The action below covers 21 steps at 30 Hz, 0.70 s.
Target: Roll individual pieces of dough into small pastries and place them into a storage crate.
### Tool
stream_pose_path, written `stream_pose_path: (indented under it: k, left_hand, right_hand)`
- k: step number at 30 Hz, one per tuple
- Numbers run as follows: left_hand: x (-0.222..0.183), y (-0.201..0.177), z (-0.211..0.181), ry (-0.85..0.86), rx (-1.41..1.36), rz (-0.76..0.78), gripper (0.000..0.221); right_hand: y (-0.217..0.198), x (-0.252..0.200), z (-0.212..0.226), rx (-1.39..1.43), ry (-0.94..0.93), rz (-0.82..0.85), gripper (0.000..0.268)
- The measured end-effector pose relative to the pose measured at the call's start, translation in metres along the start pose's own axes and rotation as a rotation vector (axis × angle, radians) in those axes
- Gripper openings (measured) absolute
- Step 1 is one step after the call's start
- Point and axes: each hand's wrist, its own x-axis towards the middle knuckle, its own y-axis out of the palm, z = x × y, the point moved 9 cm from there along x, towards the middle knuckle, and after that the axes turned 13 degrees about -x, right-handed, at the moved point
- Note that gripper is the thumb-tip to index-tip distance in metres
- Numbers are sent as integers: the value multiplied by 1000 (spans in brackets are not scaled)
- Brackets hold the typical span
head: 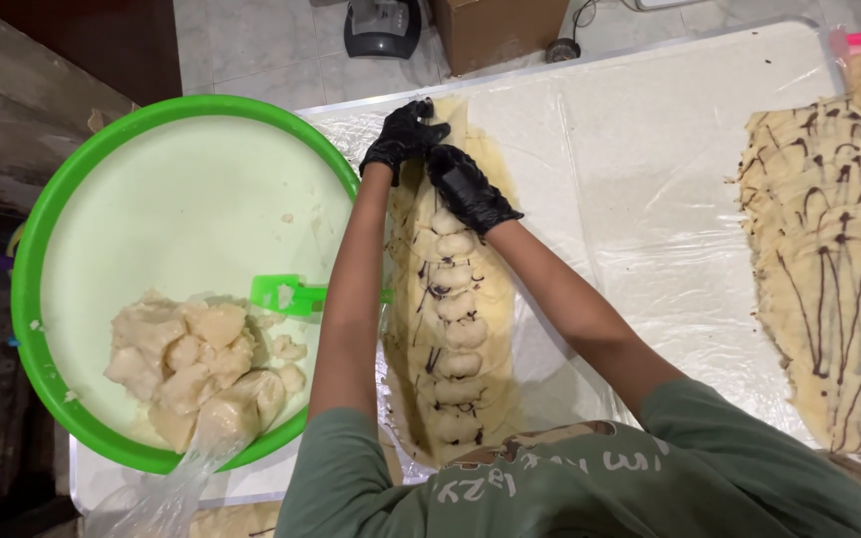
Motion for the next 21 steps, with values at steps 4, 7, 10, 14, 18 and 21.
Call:
stream_pose_path:
  k: [4,7,10,14,18,21]
  left_hand:
    - [22,3,20,182,34,-55,63]
    - [21,-5,31,151,-71,-120,65]
    - [14,2,36,209,-57,-114,68]
    - [-33,0,-28,327,301,-100,62]
    - [-22,-20,-9,304,-24,-154,65]
    - [-39,-31,-10,294,-242,-66,38]
  right_hand:
    - [33,21,-52,-172,340,18,61]
    - [26,13,-41,-213,271,1,64]
    - [1,-5,-16,-191,150,-31,58]
    - [-38,-19,17,-26,-175,-119,42]
    - [-51,-15,5,-189,-460,-128,56]
    - [-47,-5,-4,-270,-522,-131,49]
